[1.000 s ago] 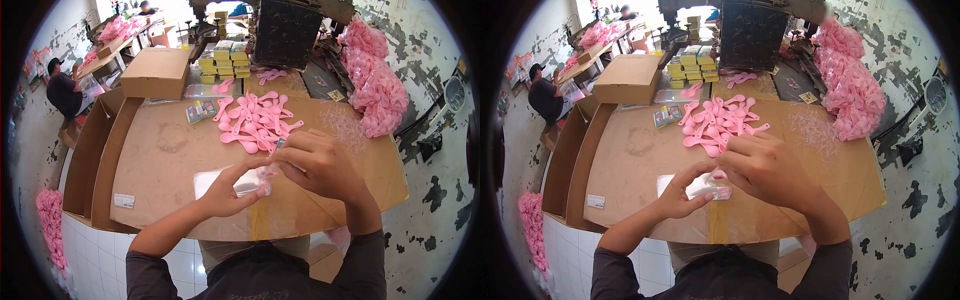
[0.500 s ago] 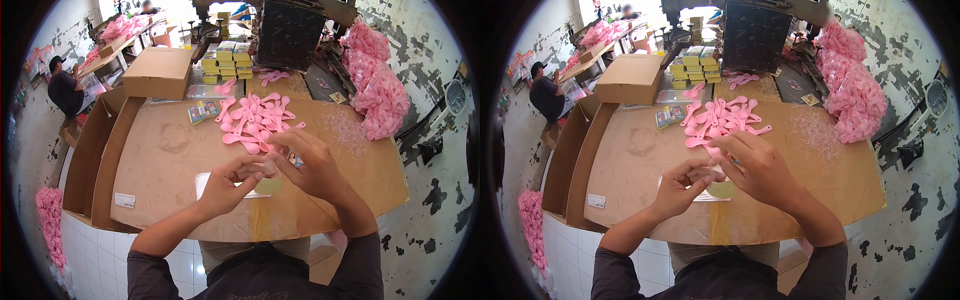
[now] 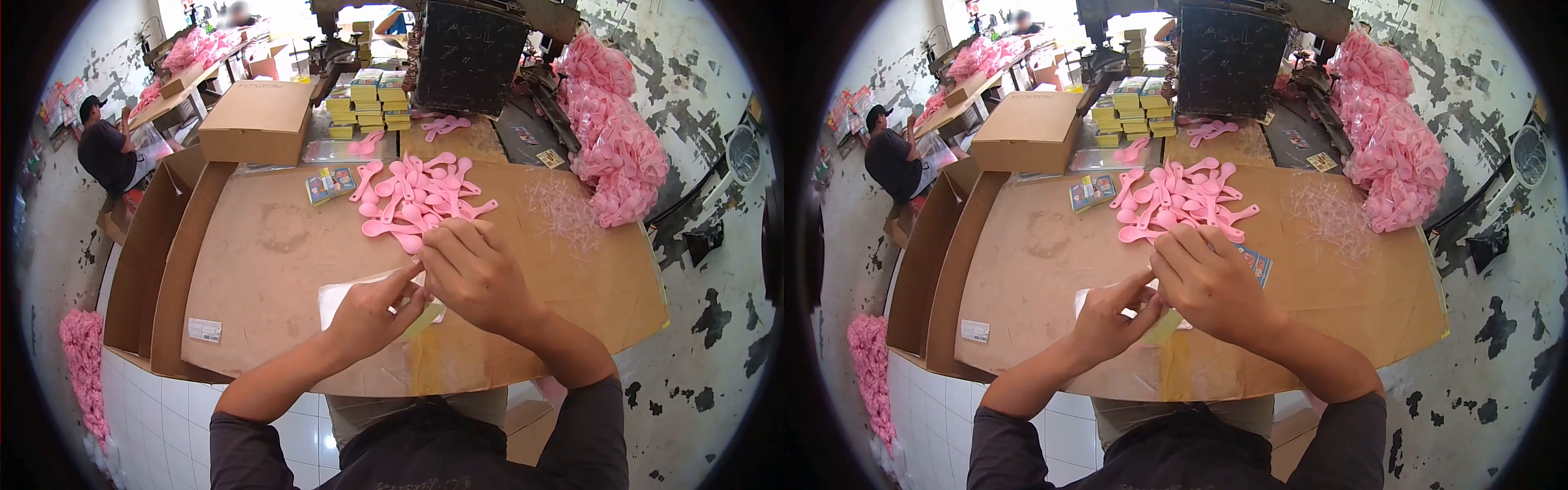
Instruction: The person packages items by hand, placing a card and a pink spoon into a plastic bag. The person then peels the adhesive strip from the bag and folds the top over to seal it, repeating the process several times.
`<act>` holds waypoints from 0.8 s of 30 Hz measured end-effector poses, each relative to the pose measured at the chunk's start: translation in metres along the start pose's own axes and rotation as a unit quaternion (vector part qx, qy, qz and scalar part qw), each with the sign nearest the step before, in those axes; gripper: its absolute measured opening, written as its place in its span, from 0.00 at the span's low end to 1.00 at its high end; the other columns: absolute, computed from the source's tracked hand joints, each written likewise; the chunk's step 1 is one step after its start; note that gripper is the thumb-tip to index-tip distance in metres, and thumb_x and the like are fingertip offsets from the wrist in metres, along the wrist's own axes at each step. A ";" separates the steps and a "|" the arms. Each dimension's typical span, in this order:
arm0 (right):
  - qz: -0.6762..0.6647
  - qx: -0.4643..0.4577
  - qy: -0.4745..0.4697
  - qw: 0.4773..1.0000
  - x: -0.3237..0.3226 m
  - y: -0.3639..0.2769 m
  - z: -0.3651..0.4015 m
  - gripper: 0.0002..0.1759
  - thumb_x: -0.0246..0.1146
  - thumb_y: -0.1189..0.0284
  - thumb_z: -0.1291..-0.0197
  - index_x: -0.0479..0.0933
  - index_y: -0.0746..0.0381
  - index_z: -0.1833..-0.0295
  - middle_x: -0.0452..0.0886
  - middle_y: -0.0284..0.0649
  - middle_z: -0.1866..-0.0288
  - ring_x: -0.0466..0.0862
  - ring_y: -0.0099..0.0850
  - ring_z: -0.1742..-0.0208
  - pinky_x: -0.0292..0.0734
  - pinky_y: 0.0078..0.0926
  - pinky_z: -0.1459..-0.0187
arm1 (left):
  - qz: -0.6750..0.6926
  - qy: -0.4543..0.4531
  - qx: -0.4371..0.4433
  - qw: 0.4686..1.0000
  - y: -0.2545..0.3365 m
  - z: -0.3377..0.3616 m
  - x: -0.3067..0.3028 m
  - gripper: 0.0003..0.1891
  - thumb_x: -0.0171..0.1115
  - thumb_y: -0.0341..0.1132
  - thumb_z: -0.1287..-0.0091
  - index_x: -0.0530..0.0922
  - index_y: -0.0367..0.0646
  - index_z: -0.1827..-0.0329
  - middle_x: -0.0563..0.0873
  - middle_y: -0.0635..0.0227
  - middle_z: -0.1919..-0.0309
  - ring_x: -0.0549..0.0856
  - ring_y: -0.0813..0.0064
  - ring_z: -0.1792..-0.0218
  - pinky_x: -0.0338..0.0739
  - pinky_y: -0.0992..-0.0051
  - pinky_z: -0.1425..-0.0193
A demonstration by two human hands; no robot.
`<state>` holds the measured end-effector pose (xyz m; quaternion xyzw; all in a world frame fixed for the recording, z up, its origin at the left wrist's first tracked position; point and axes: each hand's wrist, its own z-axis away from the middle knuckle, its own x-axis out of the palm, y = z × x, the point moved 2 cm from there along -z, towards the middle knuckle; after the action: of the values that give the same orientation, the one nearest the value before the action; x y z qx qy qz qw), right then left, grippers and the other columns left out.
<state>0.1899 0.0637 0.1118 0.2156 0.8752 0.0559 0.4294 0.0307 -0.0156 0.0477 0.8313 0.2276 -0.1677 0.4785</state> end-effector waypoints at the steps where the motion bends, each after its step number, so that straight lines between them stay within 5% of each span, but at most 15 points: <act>1: -0.013 0.013 -0.001 1.000 0.002 0.002 0.000 0.13 0.68 0.68 0.48 0.79 0.62 0.59 0.79 0.39 0.54 0.80 0.36 0.48 0.71 0.37 0.45 | -0.025 -0.013 0.000 1.000 0.001 0.001 0.000 0.25 0.69 0.30 0.28 0.76 0.34 0.29 0.93 0.60 0.65 0.93 0.72 0.69 0.86 0.72 0.67; 6: -0.097 0.148 0.057 0.983 -0.004 0.038 0.006 0.05 0.63 0.73 0.38 0.76 0.61 0.59 0.78 0.38 0.59 0.80 0.31 0.54 0.73 0.34 0.52 | 0.054 -0.037 -0.066 0.996 0.003 -0.004 -0.004 0.24 0.67 0.32 0.25 0.75 0.35 0.28 0.94 0.61 0.64 0.92 0.76 0.68 0.86 0.73 0.62; 8: -0.444 0.342 -0.047 0.827 -0.016 0.066 0.022 0.04 0.58 0.75 0.29 0.75 0.62 0.59 0.79 0.35 0.63 0.80 0.26 0.62 0.74 0.30 0.59 | 0.113 -0.043 -0.100 0.988 0.000 -0.006 -0.008 0.23 0.65 0.31 0.23 0.75 0.35 0.28 0.94 0.61 0.62 0.92 0.79 0.66 0.86 0.74 0.59; 10: -0.697 0.342 -0.146 0.614 -0.040 0.109 0.062 0.06 0.56 0.74 0.24 0.74 0.64 0.58 0.79 0.33 0.66 0.79 0.24 0.68 0.76 0.27 0.63 | 0.195 -0.037 -0.116 0.973 -0.012 -0.005 -0.006 0.21 0.63 0.31 0.22 0.75 0.36 0.28 0.94 0.61 0.60 0.91 0.81 0.62 0.85 0.76 0.56; 12: -0.621 0.409 -0.071 0.665 -0.041 0.165 0.100 0.04 0.57 0.76 0.26 0.75 0.64 0.51 0.81 0.37 0.63 0.82 0.28 0.63 0.78 0.30 0.57 | 0.253 -0.033 -0.140 0.957 -0.019 -0.007 -0.005 0.21 0.62 0.29 0.21 0.74 0.36 0.28 0.94 0.60 0.58 0.91 0.80 0.56 0.85 0.76 0.51; 15: -0.485 0.496 0.041 0.719 -0.019 0.222 0.148 0.14 0.59 0.80 0.30 0.76 0.65 0.40 0.85 0.42 0.58 0.88 0.34 0.55 0.82 0.34 0.49 | 0.284 -0.025 -0.155 0.946 -0.018 -0.008 -0.005 0.21 0.61 0.29 0.20 0.73 0.36 0.27 0.93 0.59 0.55 0.90 0.79 0.53 0.85 0.76 0.49; 18: -0.175 0.436 -0.014 0.882 -0.013 0.217 0.166 0.19 0.61 0.80 0.33 0.77 0.64 0.37 0.86 0.46 0.51 0.86 0.42 0.48 0.80 0.38 0.45 | 0.277 -0.002 -0.149 0.949 -0.013 -0.010 -0.004 0.20 0.60 0.29 0.20 0.73 0.35 0.28 0.93 0.56 0.54 0.90 0.79 0.53 0.85 0.77 0.50; 21: 0.155 0.320 -0.074 0.932 -0.012 0.210 0.180 0.24 0.64 0.80 0.37 0.78 0.64 0.34 0.86 0.50 0.44 0.84 0.50 0.41 0.78 0.41 0.41 | 0.265 0.009 -0.144 0.953 -0.016 -0.011 -0.001 0.20 0.59 0.30 0.19 0.73 0.34 0.28 0.93 0.55 0.53 0.90 0.78 0.52 0.85 0.77 0.50; 23: -0.045 0.330 -0.010 0.943 -0.008 0.173 0.140 0.20 0.65 0.76 0.33 0.80 0.62 0.35 0.87 0.46 0.46 0.85 0.43 0.44 0.79 0.38 0.44 | 0.279 0.009 -0.150 0.949 -0.020 -0.009 0.002 0.20 0.59 0.31 0.19 0.73 0.33 0.28 0.93 0.55 0.53 0.90 0.78 0.52 0.85 0.77 0.49; 24: -0.188 0.398 -0.082 0.894 -0.007 0.149 0.116 0.19 0.66 0.73 0.31 0.81 0.61 0.36 0.87 0.43 0.47 0.85 0.38 0.45 0.79 0.36 0.45 | 0.296 0.010 -0.151 0.943 -0.021 -0.009 0.004 0.19 0.59 0.31 0.19 0.73 0.33 0.29 0.93 0.55 0.52 0.90 0.78 0.52 0.85 0.77 0.49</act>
<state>0.3329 0.1846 0.0862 0.2033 0.8104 -0.3967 0.3802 0.0227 0.0025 0.0350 0.7806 -0.0009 0.0260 0.6245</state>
